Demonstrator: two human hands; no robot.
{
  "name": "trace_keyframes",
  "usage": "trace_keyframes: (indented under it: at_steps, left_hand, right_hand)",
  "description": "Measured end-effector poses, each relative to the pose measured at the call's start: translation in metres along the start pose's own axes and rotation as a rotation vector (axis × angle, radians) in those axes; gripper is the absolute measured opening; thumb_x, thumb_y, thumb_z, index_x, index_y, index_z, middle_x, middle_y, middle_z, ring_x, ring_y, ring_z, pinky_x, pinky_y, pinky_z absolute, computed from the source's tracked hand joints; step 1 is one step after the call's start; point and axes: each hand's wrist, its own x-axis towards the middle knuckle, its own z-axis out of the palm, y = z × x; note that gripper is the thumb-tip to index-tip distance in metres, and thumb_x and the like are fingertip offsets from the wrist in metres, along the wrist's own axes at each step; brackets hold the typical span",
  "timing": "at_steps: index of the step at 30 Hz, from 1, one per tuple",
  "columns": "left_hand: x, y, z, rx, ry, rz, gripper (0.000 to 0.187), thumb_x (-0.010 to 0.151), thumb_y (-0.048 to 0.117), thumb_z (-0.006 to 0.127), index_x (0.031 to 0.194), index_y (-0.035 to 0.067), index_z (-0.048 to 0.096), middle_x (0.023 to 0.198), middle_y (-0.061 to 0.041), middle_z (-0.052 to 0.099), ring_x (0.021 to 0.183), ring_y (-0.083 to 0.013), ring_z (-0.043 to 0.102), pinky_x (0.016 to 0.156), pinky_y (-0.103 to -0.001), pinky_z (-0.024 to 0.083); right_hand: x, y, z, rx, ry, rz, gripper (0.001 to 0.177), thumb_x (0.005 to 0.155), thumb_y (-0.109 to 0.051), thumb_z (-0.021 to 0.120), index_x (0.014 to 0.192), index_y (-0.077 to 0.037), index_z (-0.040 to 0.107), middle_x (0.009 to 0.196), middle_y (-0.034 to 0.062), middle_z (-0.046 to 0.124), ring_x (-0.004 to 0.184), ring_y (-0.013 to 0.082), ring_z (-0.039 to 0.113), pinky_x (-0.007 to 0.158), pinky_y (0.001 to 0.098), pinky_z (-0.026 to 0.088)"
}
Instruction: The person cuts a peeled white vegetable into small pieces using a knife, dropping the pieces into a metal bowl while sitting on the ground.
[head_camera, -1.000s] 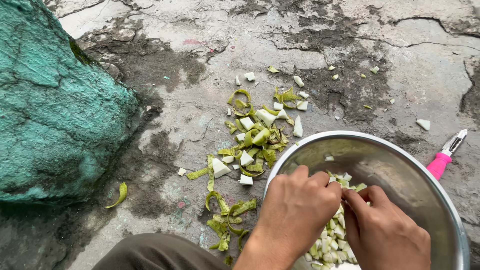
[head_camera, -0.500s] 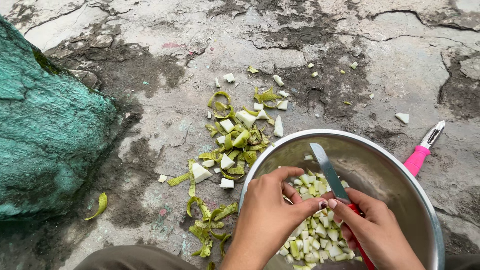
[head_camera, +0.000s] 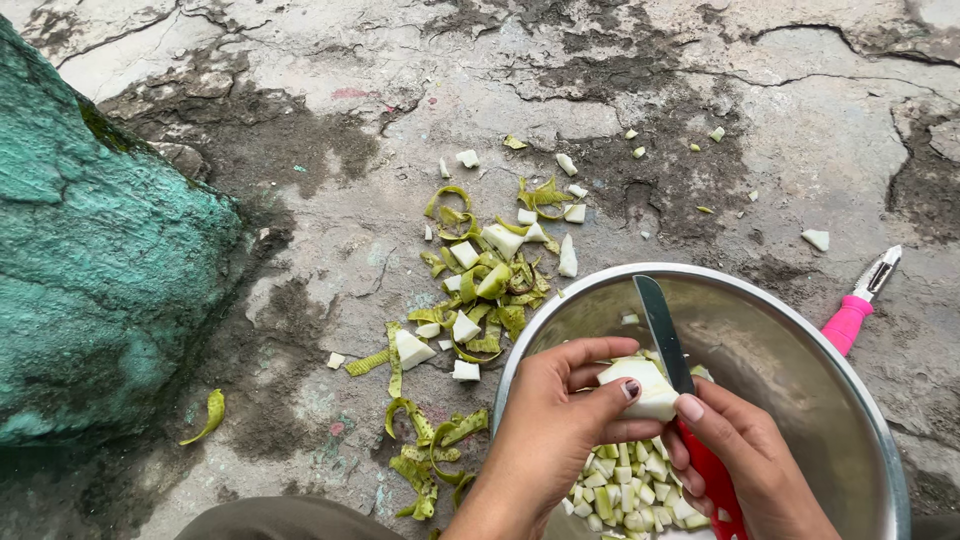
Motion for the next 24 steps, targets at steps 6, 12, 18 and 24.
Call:
trace_keyframes:
  at_steps: [6, 12, 18, 24]
  left_hand:
    - [-0.006, -0.003, 0.004, -0.16, -0.137, 0.02, 0.042, 0.094, -0.002, 0.06, 0.135, -0.01, 0.055, 0.116, -0.023, 0.071, 0.1, -0.0245, 0.075, 0.088, -0.033, 0.066]
    - [-0.006, -0.004, 0.006, -0.004, -0.197, 0.085, 0.043, 0.094, 0.002, 0.068, 0.136, -0.007, 0.062, 0.119, -0.014, 0.075, 0.109, -0.0177, 0.071, 0.095, -0.028, 0.058]
    - [-0.019, 0.014, 0.01, 0.315, -0.208, 0.166, 0.054, 0.08, 0.005, 0.079, 0.133, 0.003, 0.069, 0.112, -0.011, 0.075, 0.097, -0.0147, 0.069, 0.083, -0.029, 0.059]
    - [-0.024, 0.024, 0.018, 0.36, -0.158, 0.246, 0.043, 0.08, 0.007, 0.08, 0.123, 0.005, 0.074, 0.108, -0.006, 0.079, 0.101, -0.0146, 0.077, 0.086, -0.026, 0.064]
  right_hand:
    - [0.001, 0.016, 0.001, 0.067, -0.056, -0.245, 0.047, 0.087, -0.025, 0.071, 0.127, -0.001, 0.065, 0.059, -0.0041, 0.043, 0.044, 0.0029, 0.034, 0.038, 0.0226, 0.023]
    - [-0.003, 0.013, 0.0, 0.049, -0.003, -0.347, 0.047, 0.087, -0.029, 0.072, 0.12, 0.004, 0.065, 0.059, -0.0049, 0.043, 0.042, 0.0031, 0.031, 0.036, 0.0239, 0.02]
    - [0.003, 0.014, -0.018, 0.001, -0.097, -0.459, 0.056, 0.09, -0.038, 0.072, 0.121, 0.007, 0.063, 0.063, -0.0038, 0.046, 0.047, 0.0024, 0.035, 0.04, 0.0225, 0.022]
    - [0.003, 0.016, -0.019, -0.201, -0.042, -0.56, 0.066, 0.082, -0.037, 0.078, 0.13, 0.006, 0.063, 0.073, 0.0019, 0.062, 0.054, 0.0045, 0.047, 0.046, 0.0227, 0.034]
